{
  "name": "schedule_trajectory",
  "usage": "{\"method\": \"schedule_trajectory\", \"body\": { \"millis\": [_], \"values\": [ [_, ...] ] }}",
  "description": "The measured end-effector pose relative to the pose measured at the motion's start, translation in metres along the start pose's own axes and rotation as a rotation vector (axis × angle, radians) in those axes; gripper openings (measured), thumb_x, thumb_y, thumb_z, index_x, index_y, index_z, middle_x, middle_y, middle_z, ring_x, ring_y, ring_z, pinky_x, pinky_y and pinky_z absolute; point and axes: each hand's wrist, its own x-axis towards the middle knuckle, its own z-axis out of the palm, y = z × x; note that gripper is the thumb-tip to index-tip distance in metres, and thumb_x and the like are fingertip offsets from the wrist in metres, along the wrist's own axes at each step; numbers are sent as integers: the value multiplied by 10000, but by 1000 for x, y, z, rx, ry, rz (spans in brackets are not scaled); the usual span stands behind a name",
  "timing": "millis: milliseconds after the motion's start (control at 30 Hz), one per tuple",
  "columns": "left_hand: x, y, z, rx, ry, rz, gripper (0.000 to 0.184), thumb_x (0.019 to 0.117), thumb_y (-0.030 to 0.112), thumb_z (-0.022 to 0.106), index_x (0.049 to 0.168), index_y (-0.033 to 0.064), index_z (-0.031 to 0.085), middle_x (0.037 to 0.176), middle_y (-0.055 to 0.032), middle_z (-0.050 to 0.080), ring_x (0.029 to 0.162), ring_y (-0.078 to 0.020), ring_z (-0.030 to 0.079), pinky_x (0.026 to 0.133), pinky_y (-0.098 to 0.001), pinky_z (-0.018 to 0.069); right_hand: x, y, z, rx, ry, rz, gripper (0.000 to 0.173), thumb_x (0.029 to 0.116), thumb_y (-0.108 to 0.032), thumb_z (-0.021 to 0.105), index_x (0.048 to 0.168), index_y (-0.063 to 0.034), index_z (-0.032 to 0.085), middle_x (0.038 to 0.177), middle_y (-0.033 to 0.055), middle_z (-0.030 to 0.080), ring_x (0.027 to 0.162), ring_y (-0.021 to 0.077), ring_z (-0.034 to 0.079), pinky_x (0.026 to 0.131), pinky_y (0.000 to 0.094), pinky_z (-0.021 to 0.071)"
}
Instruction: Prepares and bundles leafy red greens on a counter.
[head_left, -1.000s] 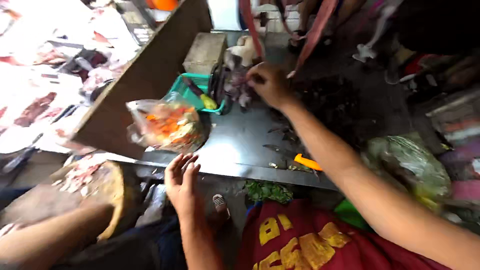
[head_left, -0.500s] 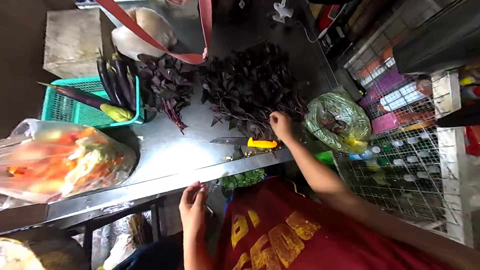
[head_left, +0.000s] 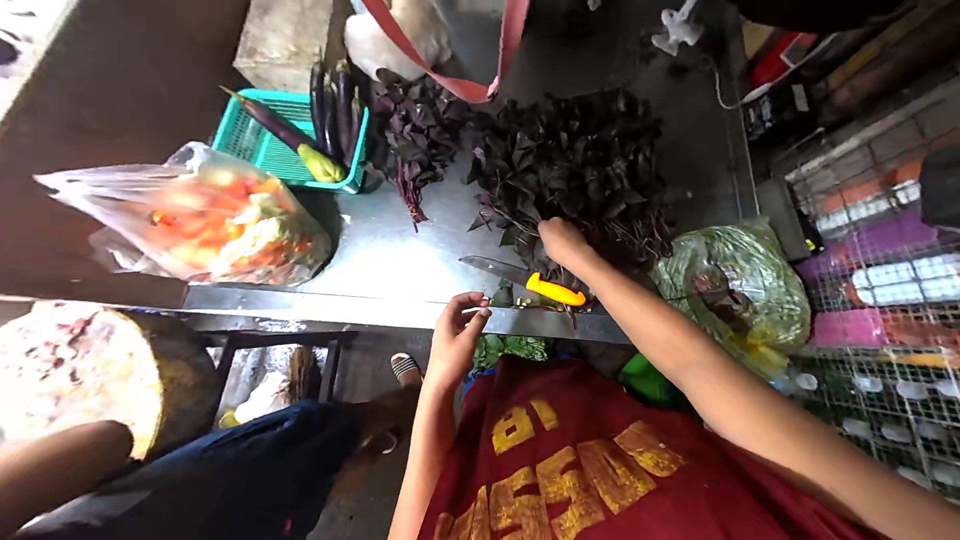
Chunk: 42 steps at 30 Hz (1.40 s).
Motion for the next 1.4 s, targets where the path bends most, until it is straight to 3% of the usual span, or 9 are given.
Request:
{"method": "schedule_trajectory", "body": {
  "millis": [133,267,467,567,633,933,1033,1267,1400],
  "values": [
    [-5,-13,-7,-29,34,-67,278,1002,157,581,1263,70,622,1171,-96,695,1001,-226,712,842,-403,607,15,14,3,30,-24,2,551,1010,-247,671,1390,119,514,1414,351,506,1326,502,504,1079,630,422],
    [-2,-16,-17,-32,16,-77,268,1008,154,578,1259,71,618,1157,-98,704,992,-230,716,831,-402,608,9,11,14,39,-4,29,439,1024,-32,561,1444,47,459,1314,333,589,1236,496,590,1006,633,479],
    [8,-18,-36,-13,5,-63,277,1016,186,584,1267,75,619,1132,-84,711,974,-206,713,831,-393,599,0,11,10,295,110,68,418,1067,-58,453,1442,123,430,1447,335,487,1333,457,523,1104,577,424],
    [14,-11,-41,-5,-2,-69,287,1023,209,582,1275,75,611,1126,-71,705,972,-184,706,837,-375,591,3,17,10,601,134,154,384,1111,-111,342,1453,46,423,1294,290,572,949,334,679,826,471,566],
    [15,-6,-43,-4,-17,-91,284,1031,202,571,1283,73,600,1128,-70,696,968,-165,700,839,-363,585,2,19,10,717,120,189,385,1106,-112,321,1455,6,432,1133,255,576,755,277,551,687,446,478],
    [39,27,-13,-82,-231,-86,311,1069,191,503,1304,10,596,1108,-79,683,935,-139,676,836,-342,578,-76,-9,13,1382,124,-171,300,1123,-197,347,1237,-56,585,736,-53,518,437,-21,322,395,130,317],
    [44,36,-3,-151,-279,15,385,1074,236,481,1394,37,557,1167,-82,683,969,-147,675,843,-351,577,-89,-25,45,1382,32,-215,294,1107,-203,385,1275,-72,588,720,-49,532,461,-3,367,421,161,342],
    [40,20,-2,-287,-105,-17,88,1073,157,486,1045,102,548,888,0,616,780,-106,644,740,-332,595,-85,-31,93,990,373,-457,119,992,-100,638,1012,-1,703,969,53,699,829,76,672,783,276,598],
    [27,27,-9,-530,127,-25,111,1102,128,389,1087,120,499,950,-3,664,719,-114,681,742,-312,625,-96,-46,101,1183,673,-637,87,990,-72,650,1018,-52,730,1001,-24,707,810,35,677,746,235,616]
  ]
}}
